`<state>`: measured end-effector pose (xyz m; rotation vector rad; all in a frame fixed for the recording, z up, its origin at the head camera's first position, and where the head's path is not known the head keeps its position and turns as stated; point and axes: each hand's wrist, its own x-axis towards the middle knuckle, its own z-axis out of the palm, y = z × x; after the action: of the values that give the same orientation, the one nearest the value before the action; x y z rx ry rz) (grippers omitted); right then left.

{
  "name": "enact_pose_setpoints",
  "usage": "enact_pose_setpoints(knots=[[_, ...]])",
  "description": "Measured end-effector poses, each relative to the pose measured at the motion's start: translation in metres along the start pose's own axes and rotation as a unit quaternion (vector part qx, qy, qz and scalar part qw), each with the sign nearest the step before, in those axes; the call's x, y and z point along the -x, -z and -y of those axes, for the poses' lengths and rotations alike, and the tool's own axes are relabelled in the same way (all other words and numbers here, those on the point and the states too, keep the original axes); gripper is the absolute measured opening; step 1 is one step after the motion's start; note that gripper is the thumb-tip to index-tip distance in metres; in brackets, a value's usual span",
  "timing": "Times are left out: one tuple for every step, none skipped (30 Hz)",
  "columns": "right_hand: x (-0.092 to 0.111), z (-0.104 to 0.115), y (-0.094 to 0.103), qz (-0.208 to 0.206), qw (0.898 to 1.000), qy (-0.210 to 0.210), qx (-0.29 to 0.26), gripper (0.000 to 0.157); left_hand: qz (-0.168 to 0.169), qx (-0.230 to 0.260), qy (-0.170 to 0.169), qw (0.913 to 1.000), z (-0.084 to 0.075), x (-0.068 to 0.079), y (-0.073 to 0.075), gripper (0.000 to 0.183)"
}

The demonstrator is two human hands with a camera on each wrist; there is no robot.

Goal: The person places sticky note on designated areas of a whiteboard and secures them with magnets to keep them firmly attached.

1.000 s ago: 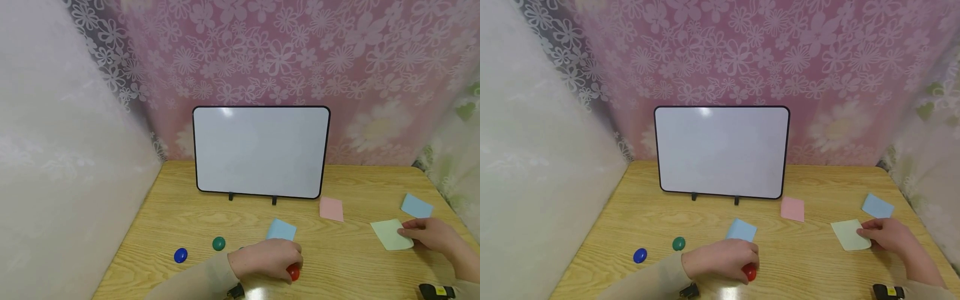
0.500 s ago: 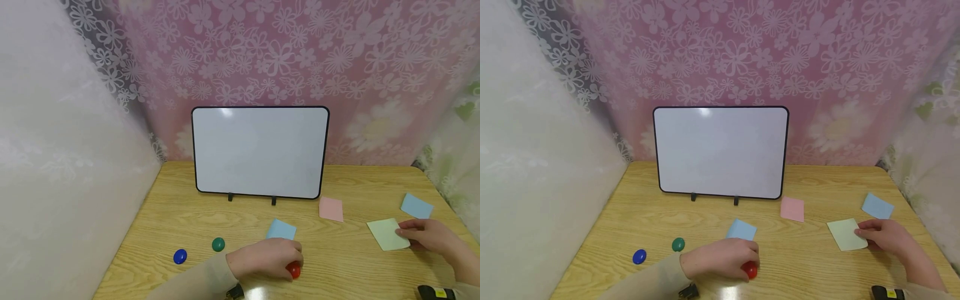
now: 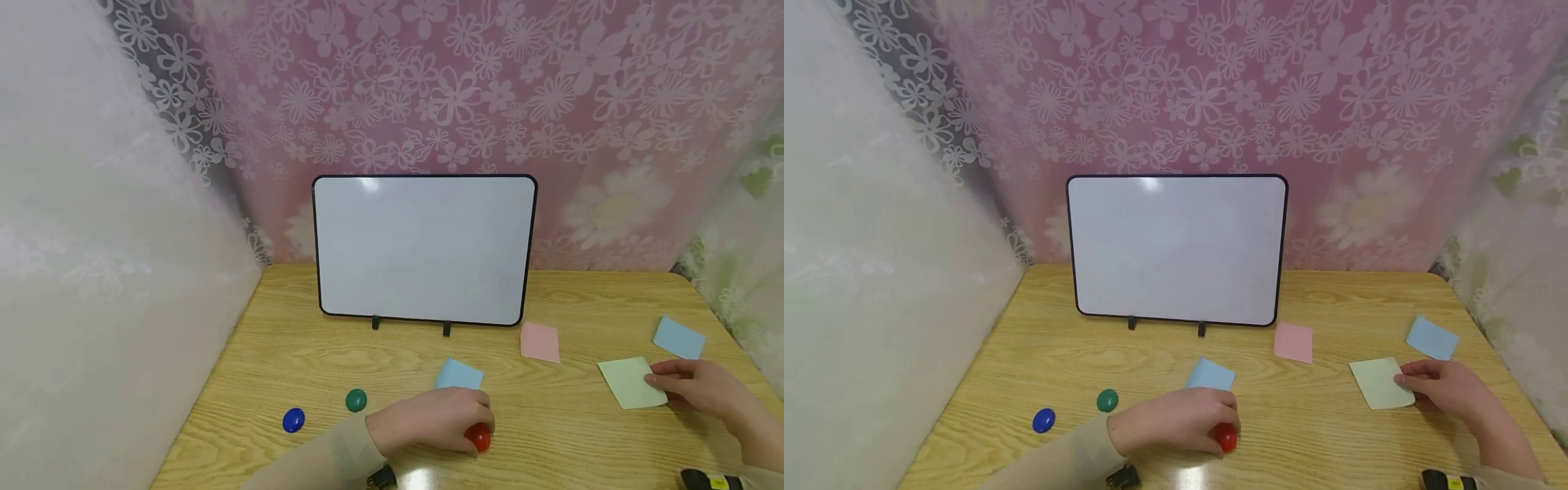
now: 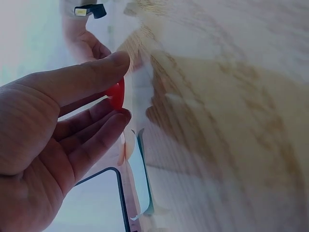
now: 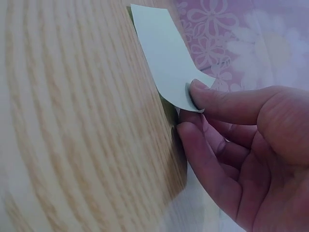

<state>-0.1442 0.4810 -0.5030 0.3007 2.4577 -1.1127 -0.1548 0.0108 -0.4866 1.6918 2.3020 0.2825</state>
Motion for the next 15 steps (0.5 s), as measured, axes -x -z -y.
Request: enact_pose_setpoints(knots=[[0.000,0.000,0.000,0.002,1.000,0.002,0.000,0.069,-0.001,0.002,0.000,1.0000,0.000,0.001,0.000,0.027],[0.000,0.000,0.000,0.002,1.000,-0.001,0.000,0.070,-0.003,0.005,0.000,1.0000,0.001,0.001,0.000,0.027],[0.000,0.001,-0.001,0.002,1.000,-0.002,0.000,0.071,-0.005,0.006,0.000,1.0000,0.001,0.002,0.000,0.027],[0.000,0.001,-0.001,0.001,1.000,-0.004,-0.003,0.072,-0.007,0.008,0.000,0.9999,0.002,0.002,0.000,0.027],[0.000,0.002,-0.001,0.002,1.000,-0.001,-0.001,0.073,-0.009,0.012,0.001,0.9999,0.002,0.003,0.000,0.026],[0.000,0.002,-0.002,0.001,1.000,0.003,0.000,0.073,-0.012,0.014,0.001,0.9998,0.003,0.004,0.000,0.026],[0.000,0.003,-0.002,0.001,1.000,0.006,0.001,0.073,-0.014,0.019,0.002,0.9997,0.003,0.005,0.000,0.026],[0.001,0.004,-0.003,-0.002,1.000,0.008,-0.006,0.073,-0.015,0.023,0.004,0.9996,0.004,0.006,0.001,0.026],[0.001,0.005,-0.004,-0.005,1.000,0.009,-0.012,0.073,-0.017,0.025,0.006,0.9995,0.005,0.007,0.001,0.026],[0.002,0.006,-0.004,-0.007,1.000,0.010,-0.020,0.072,-0.018,0.028,0.007,0.9994,0.005,0.008,0.001,0.026],[0.002,0.007,-0.005,-0.009,1.000,0.011,-0.026,0.072,-0.021,0.030,0.009,0.9993,0.006,0.008,0.001,0.026],[0.002,0.008,-0.006,-0.011,0.999,0.009,-0.035,0.072,-0.024,0.029,0.010,0.9993,0.006,0.009,0.002,0.026],[0.002,0.009,-0.007,-0.012,0.999,0.006,-0.044,0.073,-0.026,0.030,0.012,0.9991,0.007,0.010,0.002,0.026],[0.002,0.010,-0.008,-0.014,0.999,0.004,-0.051,0.073,-0.029,0.030,0.014,0.9990,0.007,0.010,0.002,0.026],[0.002,0.010,-0.008,-0.014,0.999,0.002,-0.053,0.074,-0.033,0.028,0.015,0.9990,0.008,0.010,0.002,0.026]])
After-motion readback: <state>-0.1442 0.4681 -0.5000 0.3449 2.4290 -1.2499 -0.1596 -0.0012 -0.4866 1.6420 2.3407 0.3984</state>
